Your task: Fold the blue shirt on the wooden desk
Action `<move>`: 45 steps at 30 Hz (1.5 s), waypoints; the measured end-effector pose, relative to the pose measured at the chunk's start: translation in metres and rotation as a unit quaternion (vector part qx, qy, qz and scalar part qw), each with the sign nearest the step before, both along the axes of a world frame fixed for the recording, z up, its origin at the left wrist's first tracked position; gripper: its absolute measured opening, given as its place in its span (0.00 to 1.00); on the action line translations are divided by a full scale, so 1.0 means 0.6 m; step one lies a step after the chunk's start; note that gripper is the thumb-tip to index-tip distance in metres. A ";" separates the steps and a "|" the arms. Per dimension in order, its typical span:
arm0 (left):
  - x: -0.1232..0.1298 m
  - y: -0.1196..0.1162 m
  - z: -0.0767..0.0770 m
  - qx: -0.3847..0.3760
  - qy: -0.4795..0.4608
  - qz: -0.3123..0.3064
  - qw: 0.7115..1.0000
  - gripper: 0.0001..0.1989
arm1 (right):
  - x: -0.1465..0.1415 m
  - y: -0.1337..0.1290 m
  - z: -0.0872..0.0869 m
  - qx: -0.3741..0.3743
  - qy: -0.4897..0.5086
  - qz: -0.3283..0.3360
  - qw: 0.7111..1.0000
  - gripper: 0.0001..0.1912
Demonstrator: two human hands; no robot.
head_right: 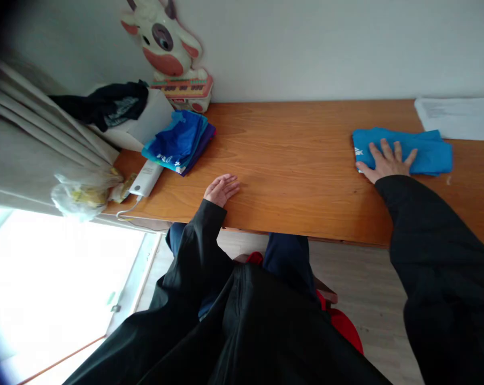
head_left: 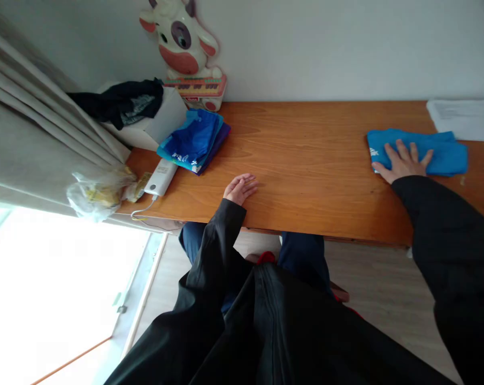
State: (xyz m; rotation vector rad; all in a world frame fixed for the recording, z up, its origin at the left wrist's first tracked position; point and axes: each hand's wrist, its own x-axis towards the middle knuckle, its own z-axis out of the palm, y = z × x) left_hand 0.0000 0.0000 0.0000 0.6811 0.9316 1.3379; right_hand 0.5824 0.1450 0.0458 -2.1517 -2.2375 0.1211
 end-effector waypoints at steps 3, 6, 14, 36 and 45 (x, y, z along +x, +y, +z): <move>0.006 -0.004 -0.002 0.002 0.004 0.001 1.000 0.27 | -0.023 0.001 -0.014 -0.003 0.009 0.008 1.000 0.45; 0.013 -0.008 -0.007 0.011 0.012 0.014 1.000 0.29 | -0.030 -0.004 -0.027 0.017 0.030 0.007 0.999 0.45; -0.163 0.061 0.073 0.119 0.430 0.178 0.877 0.18 | -0.008 -0.004 -0.049 0.110 0.057 -0.010 0.992 0.47; -0.043 0.016 0.102 0.226 0.353 0.172 0.891 0.28 | -0.086 -0.064 -0.011 0.140 0.064 0.021 0.988 0.25; 0.016 -0.034 0.001 0.257 0.565 0.051 0.783 0.15 | -0.275 -0.146 -0.083 0.154 0.272 0.248 0.917 0.18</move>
